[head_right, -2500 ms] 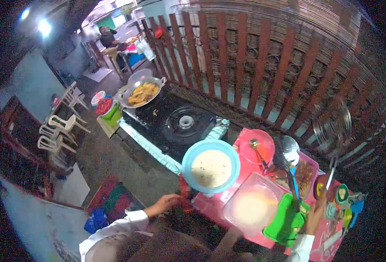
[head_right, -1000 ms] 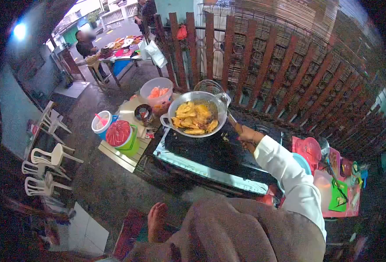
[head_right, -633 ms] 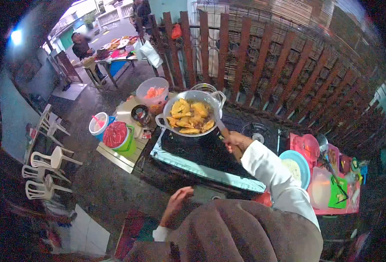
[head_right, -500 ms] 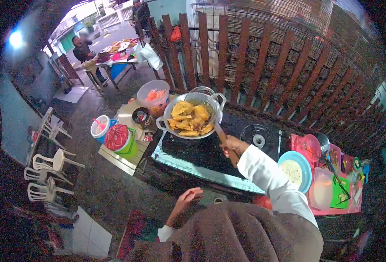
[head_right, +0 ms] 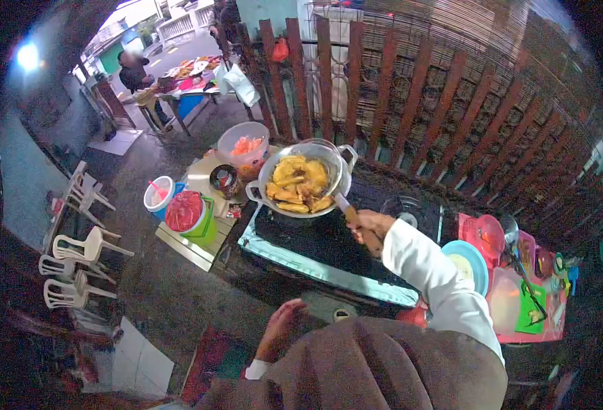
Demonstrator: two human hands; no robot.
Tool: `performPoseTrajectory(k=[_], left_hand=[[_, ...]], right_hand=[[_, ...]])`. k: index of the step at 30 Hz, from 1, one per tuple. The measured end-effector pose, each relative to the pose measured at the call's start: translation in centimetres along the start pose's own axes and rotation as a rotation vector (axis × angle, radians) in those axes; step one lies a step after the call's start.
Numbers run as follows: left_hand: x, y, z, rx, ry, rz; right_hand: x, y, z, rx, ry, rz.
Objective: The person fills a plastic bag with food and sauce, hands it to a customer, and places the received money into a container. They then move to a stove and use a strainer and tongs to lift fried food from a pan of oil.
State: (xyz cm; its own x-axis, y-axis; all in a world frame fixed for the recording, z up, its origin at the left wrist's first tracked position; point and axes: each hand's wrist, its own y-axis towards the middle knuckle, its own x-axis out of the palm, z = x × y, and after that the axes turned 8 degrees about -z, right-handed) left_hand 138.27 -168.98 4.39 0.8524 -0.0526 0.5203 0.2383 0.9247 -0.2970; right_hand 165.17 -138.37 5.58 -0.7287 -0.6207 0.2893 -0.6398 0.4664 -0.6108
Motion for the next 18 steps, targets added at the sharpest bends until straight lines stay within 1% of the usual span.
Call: performPoseTrajectory(k=[1, 3, 4, 6, 7, 9, 10, 12, 13, 15, 16, 17, 18], left_hand=[[-0.6, 0.0, -0.3, 0.007, 0.002, 0.004], [-1.8, 0.1, -2.0, -0.036, -0.259, 0.023], [-1.1, -0.1, -1.9, -0.045, -0.264, 0.026], [0.3, 0.1, -0.5, -0.089, -0.101, 0.083], [0.2, -0.2, -0.2, -0.083, -0.096, 0.087], [0.0, -0.7, 0.0, -0.027, -0.167, 0.012], [-0.4, -0.2, -0.3, -0.025, -0.167, 0.009], [-0.8, 0.4, -1.8, -0.073, -0.184, 0.141], [-0.5, 0.2, -1.6, -0.074, -0.184, 0.145], [0.1, 0.3, -0.6, -0.006, -0.161, 0.032], [-0.3, 0.2, -0.8, -0.001, -0.159, 0.036], [-0.9, 0.1, -1.2, -0.009, -0.221, 0.068], [-1.2, 0.0, -1.9, -0.023, -0.289, 0.099]], right_hand=[[-0.2, -0.8, -0.1, -0.022, -0.043, -0.071], [-0.3, -1.0, -0.5, -0.005, -0.024, -0.032], [0.0, -0.4, -0.4, 0.009, -0.029, -0.029], [-0.6, 1.1, 0.4, 0.001, 0.008, -0.063], [-1.1, 0.8, 0.5, -0.005, 0.006, -0.069], [-2.6, 0.0, 0.4, 0.073, 0.011, -0.173], [-2.6, 0.2, 0.1, 0.071, 0.01, -0.17], [-2.2, 0.9, 0.4, 0.063, 0.024, -0.14], [-1.9, 1.1, 0.4, 0.057, 0.029, -0.131], [-1.7, 0.6, -0.1, 0.065, 0.059, -0.144], [-1.0, -1.5, -1.3, 0.102, 0.061, -0.142], [-0.7, -2.7, -2.0, 0.14, 0.064, -0.139], [-1.1, -2.6, -1.9, 0.159, 0.091, -0.156]])
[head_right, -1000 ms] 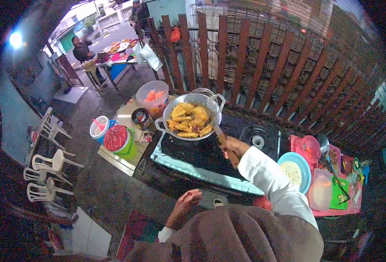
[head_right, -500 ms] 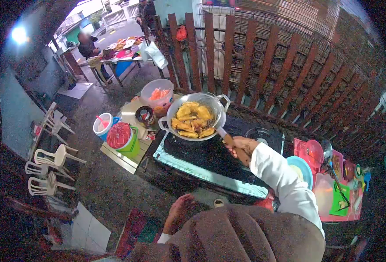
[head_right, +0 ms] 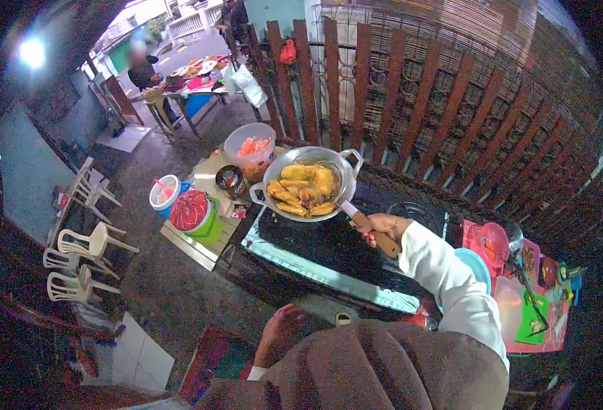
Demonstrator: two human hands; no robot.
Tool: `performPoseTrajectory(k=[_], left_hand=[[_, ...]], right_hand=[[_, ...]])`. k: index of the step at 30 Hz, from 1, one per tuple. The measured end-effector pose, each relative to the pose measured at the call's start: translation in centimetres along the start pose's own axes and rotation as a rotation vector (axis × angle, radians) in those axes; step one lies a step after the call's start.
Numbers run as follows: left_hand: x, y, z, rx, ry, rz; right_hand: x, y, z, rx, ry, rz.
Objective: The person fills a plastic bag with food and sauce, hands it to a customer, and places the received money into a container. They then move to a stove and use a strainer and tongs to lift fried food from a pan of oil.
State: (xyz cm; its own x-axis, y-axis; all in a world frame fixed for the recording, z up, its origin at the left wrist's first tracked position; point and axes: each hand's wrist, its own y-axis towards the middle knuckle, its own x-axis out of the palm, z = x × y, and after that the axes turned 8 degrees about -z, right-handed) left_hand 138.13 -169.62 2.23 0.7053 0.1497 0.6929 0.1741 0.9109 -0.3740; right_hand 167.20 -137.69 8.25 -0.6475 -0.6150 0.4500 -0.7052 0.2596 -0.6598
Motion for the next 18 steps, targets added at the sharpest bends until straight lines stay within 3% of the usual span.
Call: performPoseTrajectory(k=[3, 7, 10, 12, 16, 18], left_hand=[[1.4, 0.5, 0.0, 0.011, 0.128, 0.022], [0.0, 1.0, -0.1, 0.022, 0.085, -0.055], [0.6, 1.0, -1.3, 0.014, 0.046, 0.082], [3.1, 1.2, 0.3, -0.011, 0.224, 0.036], [3.7, 0.8, 0.5, -0.031, 0.156, -0.014], [3.7, 1.4, -0.2, -0.034, 0.206, 0.093]], right_hand=[[-1.1, 3.0, 1.1, -0.062, -0.035, 0.037], [1.1, -1.5, -0.6, -0.033, -0.065, -0.042], [-1.3, 1.9, 1.2, -0.043, -0.023, -0.054], [0.3, 1.8, 0.7, -0.069, -0.098, 0.054], [-0.8, 0.3, 0.2, -0.026, 0.035, -0.033], [-0.9, 1.6, 0.9, -0.029, 0.05, -0.03]])
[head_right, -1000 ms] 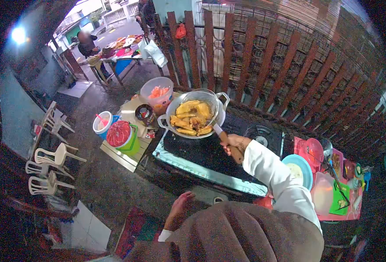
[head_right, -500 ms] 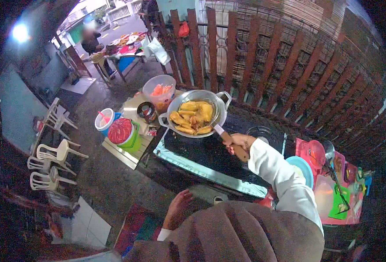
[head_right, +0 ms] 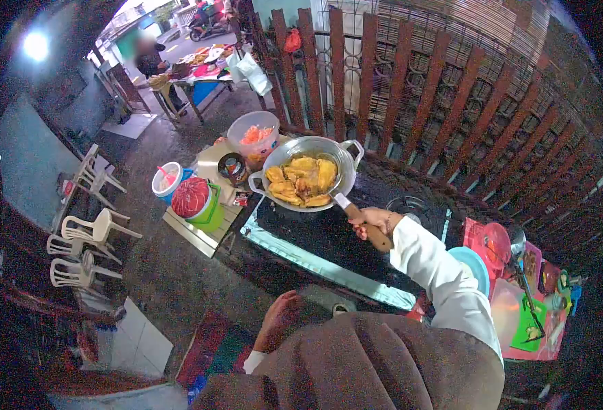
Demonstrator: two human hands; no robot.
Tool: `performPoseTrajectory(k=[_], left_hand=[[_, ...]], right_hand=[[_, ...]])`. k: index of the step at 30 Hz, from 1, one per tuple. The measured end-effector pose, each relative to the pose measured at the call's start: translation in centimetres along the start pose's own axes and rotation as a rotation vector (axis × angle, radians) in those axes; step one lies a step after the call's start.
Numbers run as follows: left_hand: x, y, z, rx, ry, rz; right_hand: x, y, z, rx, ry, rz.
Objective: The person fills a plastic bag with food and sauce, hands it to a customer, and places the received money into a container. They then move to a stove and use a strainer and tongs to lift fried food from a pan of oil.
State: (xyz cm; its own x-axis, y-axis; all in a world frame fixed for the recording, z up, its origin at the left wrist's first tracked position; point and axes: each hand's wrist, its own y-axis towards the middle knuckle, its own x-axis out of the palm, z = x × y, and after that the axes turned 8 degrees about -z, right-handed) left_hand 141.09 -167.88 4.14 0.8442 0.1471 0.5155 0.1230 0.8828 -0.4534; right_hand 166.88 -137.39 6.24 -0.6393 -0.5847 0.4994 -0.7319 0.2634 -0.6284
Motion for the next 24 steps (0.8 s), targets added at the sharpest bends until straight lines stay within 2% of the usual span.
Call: performPoseTrajectory(k=[1, 3, 6, 9, 13, 15, 16, 18, 21, 24], left_hand=[[0.6, 0.0, 0.4, 0.002, 0.002, 0.004], [1.8, 0.1, 1.5, 0.059, 0.104, -0.139], [1.6, 0.7, 0.9, 0.032, 0.058, -0.124], [1.2, 1.1, 0.2, -0.006, 0.092, -0.024], [1.8, 2.4, -0.2, -0.015, 0.13, -0.005], [2.4, 4.2, -0.7, 0.041, 0.24, -0.127], [3.3, 4.8, -0.2, 0.036, 0.242, -0.126], [5.1, 5.9, 1.0, 0.028, 0.428, -0.32], [5.3, 9.0, -0.6, -0.032, 0.296, -0.436], [5.1, 9.4, 0.5, -0.054, 0.341, -0.453]], right_hand=[[0.1, 0.5, -0.1, -0.011, 0.008, 0.002], [0.1, 0.6, 0.2, -0.033, 0.092, -0.045], [0.3, -0.1, 0.9, -0.097, 0.298, -0.149], [1.1, -0.5, 1.4, -0.158, 0.219, -0.068], [1.4, -0.8, 1.4, -0.287, 0.103, -0.01], [1.9, -1.3, 1.4, -0.277, 0.145, 0.0], [1.9, -1.3, 1.6, -0.3, 0.138, 0.016], [2.4, -1.2, 2.1, -0.325, 0.139, 0.032], [3.0, -1.0, 2.5, -0.35, 0.221, -0.002], [3.9, -0.3, 3.5, -0.362, 0.166, 0.075]])
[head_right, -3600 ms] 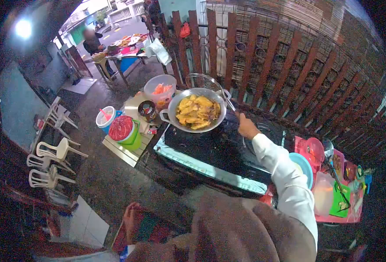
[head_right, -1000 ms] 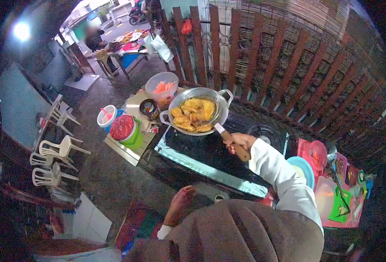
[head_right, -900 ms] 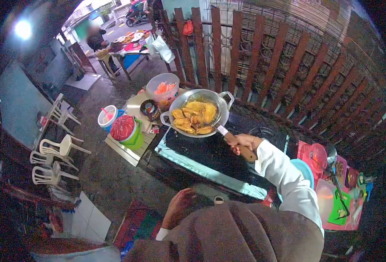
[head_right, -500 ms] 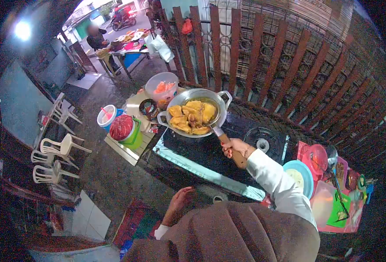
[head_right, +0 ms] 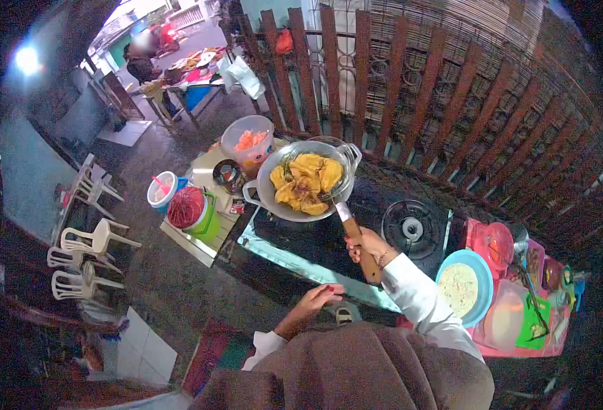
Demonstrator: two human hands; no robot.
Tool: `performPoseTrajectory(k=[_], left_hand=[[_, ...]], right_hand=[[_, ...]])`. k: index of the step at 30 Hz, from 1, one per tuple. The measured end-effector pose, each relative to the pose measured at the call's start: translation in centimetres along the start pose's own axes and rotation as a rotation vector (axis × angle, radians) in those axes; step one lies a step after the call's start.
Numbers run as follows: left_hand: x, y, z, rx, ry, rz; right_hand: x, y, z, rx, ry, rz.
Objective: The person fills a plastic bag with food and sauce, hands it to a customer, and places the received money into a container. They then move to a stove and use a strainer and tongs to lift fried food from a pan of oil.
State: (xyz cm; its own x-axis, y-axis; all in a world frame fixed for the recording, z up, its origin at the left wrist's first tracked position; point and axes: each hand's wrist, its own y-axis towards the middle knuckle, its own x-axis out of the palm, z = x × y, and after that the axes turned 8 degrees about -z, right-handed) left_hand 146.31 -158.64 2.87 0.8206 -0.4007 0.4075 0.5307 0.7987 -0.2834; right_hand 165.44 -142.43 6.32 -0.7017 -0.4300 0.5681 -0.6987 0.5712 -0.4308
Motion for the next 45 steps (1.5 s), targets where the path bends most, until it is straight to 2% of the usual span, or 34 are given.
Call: performPoseTrajectory(k=[1, 3, 7, 11, 13, 15, 17, 20, 24, 26, 31, 33, 34, 35, 36, 37, 38, 39, 40, 41, 43, 45], left_hand=[[-0.5, -0.2, 0.2, -0.011, -0.002, -0.011], [-2.0, -1.1, 0.3, -0.037, 0.016, -0.026], [-5.6, -3.3, 0.0, -0.041, 0.039, -0.06], [-7.0, -6.2, 2.5, -0.073, 0.071, -0.017], [-8.7, -6.8, 0.9, -0.075, 0.049, -0.029], [-10.0, -7.7, 0.3, -0.077, 0.026, -0.037], [-10.6, -8.5, 0.8, -0.123, -0.004, -0.054], [-10.7, -9.5, 2.4, -0.136, -0.026, -0.091], [-11.0, -8.5, 2.9, -0.156, 0.098, -0.133], [-10.7, -8.0, 3.4, -0.146, 0.143, -0.214], [-9.5, -7.0, 3.8, -0.163, 0.129, -0.362], [-8.6, -6.9, 4.5, -0.174, 0.055, -0.48], [-8.6, -6.4, 4.4, -0.22, -0.121, -0.534], [-8.4, -6.1, 4.2, -0.227, -0.117, -0.542], [-8.0, -5.8, 4.7, -0.3, -0.201, -0.52], [-7.6, -5.5, 5.4, -0.361, -0.285, -0.486], [-7.0, -5.6, 6.3, -0.357, -0.297, -0.367], [-6.8, -5.3, 6.7, -0.336, -0.3, -0.339], [-6.6, -4.9, 7.0, -0.311, -0.283, -0.261], [-6.4, -4.9, 7.1, -0.289, -0.269, -0.186], [-6.0, -5.6, 7.3, -0.268, -0.291, -0.178], [-5.1, -5.7, 7.3, -0.294, -0.249, -0.208]], right_hand=[[0.6, -0.3, 0.0, -0.003, 0.005, 0.008], [1.7, -0.8, 0.0, 0.015, -0.075, 0.155], [1.3, -0.5, 0.2, 0.088, -0.125, 0.155], [2.2, 0.4, 0.2, 0.012, -0.122, 0.201], [2.7, 0.8, 0.3, -0.005, -0.127, 0.22], [3.2, 0.7, 0.3, -0.016, -0.004, 0.129], [4.5, 0.5, 0.3, -0.014, 0.022, 0.132], [6.2, 0.8, 1.0, -0.056, 0.304, 0.002], [7.7, 1.0, 1.9, -0.089, 0.381, -0.007], [8.5, 0.4, 2.1, -0.108, 0.433, -0.03], [9.3, 1.8, 5.4, -0.131, 0.36, -0.013], [11.2, 2.2, 4.9, -0.139, 0.455, -0.042], [11.4, 2.8, 5.3, -0.17, 0.47, -0.09], [11.3, 3.5, 6.0, -0.197, 0.484, -0.139], [11.4, 4.1, 6.6, -0.223, 0.364, -0.016], [11.6, 4.5, 7.2, -0.243, 0.389, -0.046], [12.1, 4.9, 7.6, -0.267, 0.383, 0.001], [12.5, 5.3, 7.8, -0.286, 0.377, 0.041], [14.1, 5.2, 7.1, -0.287, 0.336, 0.178], [14.2, 5.9, 7.2, -0.268, 0.325, 0.154], [13.7, 6.6, 7.8, -0.285, 0.074, 0.315], [12.9, 6.9, 7.8, -0.274, 0.042, 0.256]])
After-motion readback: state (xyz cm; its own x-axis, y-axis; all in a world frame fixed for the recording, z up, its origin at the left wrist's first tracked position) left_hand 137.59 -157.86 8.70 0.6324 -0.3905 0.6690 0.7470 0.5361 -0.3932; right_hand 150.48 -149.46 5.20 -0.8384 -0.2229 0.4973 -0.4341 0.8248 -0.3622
